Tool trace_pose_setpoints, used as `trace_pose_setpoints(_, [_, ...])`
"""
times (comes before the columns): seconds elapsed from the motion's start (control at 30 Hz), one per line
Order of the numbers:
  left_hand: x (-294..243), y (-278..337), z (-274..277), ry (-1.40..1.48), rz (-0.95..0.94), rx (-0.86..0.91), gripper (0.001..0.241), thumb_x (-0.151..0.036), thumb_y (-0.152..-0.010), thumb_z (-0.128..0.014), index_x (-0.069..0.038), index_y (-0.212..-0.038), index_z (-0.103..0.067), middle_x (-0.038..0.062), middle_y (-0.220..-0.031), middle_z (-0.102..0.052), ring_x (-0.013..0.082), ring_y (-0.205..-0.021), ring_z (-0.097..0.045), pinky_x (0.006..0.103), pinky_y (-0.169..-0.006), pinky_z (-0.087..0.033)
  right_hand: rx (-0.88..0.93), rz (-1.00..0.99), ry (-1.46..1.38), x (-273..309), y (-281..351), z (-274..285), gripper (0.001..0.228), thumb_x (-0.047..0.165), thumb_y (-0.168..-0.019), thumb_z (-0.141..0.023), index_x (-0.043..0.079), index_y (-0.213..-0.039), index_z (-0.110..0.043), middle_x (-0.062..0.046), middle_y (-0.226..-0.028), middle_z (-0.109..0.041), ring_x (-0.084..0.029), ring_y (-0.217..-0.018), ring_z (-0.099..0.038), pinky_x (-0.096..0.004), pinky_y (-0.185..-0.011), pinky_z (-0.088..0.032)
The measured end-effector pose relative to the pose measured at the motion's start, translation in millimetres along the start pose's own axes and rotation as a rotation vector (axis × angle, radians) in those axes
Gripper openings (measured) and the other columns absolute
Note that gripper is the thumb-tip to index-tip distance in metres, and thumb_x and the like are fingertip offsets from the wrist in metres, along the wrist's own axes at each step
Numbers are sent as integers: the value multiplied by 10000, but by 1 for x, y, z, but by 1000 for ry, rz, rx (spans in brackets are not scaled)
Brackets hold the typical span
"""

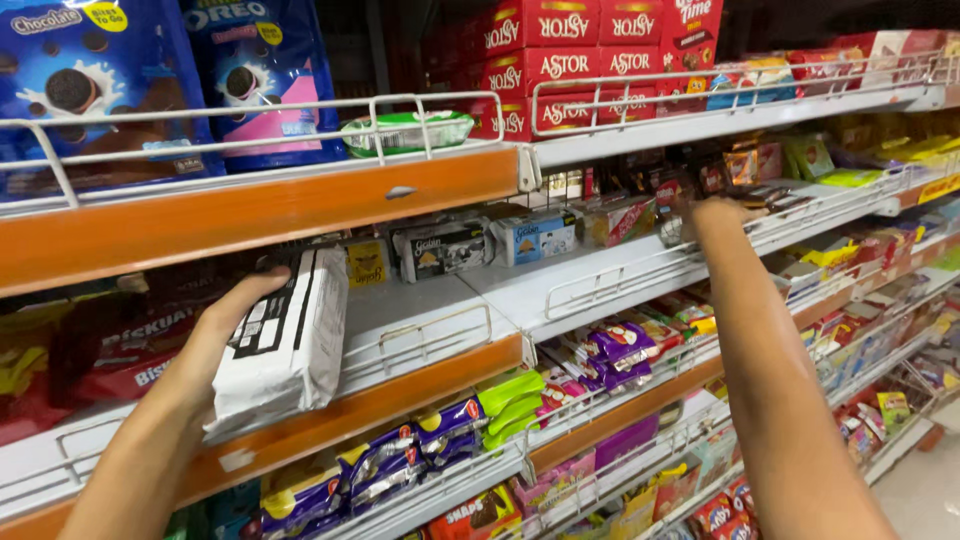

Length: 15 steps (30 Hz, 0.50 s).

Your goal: The person scans items in a retail aisle using a handheld barcode scanner, then wipes a shelf with a cloth and places a box of items onto the shelf.

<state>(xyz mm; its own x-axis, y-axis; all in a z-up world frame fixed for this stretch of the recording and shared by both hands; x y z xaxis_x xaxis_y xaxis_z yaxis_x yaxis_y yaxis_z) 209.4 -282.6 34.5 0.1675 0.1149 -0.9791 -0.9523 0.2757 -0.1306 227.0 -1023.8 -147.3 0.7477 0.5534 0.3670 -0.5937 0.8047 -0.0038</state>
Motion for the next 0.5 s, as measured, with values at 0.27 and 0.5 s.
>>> trace_pose_setpoints(0.27, [7, -7, -8, 115, -36, 136, 326, -410, -876, -663, -139, -1042, -731, 4, -884, -733, 117, -713, -645, 279, -663, -509, 266, 436, 387, 131, 108, -4, 517, 300, -758, -769, 138, -1248, -794, -173, -1362, -692, -351, -1182, -692, -472, -978, -562])
trace_pose_setpoints(0.5, [15, -16, -27, 240, -20, 357, 285, -407, -937, -638, -129, -936, -699, 15, -767, -699, 144, -595, -613, 310, -582, -515, 416, 724, 312, 253, 289, -1, 547, 412, -764, -818, 206, -1266, -752, -63, -1326, -697, -274, -1123, -676, -407, -946, -519])
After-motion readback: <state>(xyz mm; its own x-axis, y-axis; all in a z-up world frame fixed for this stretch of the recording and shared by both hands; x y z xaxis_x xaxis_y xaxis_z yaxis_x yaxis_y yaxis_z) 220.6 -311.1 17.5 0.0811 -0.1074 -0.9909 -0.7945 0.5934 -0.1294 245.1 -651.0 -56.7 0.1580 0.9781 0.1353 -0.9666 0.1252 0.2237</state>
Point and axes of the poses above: each hand's wrist, its own y-axis away from the middle knuckle, its own z-axis out of the back of the hand, x = y × z, the point moved 9 cm from there along -y, towards the middle knuckle
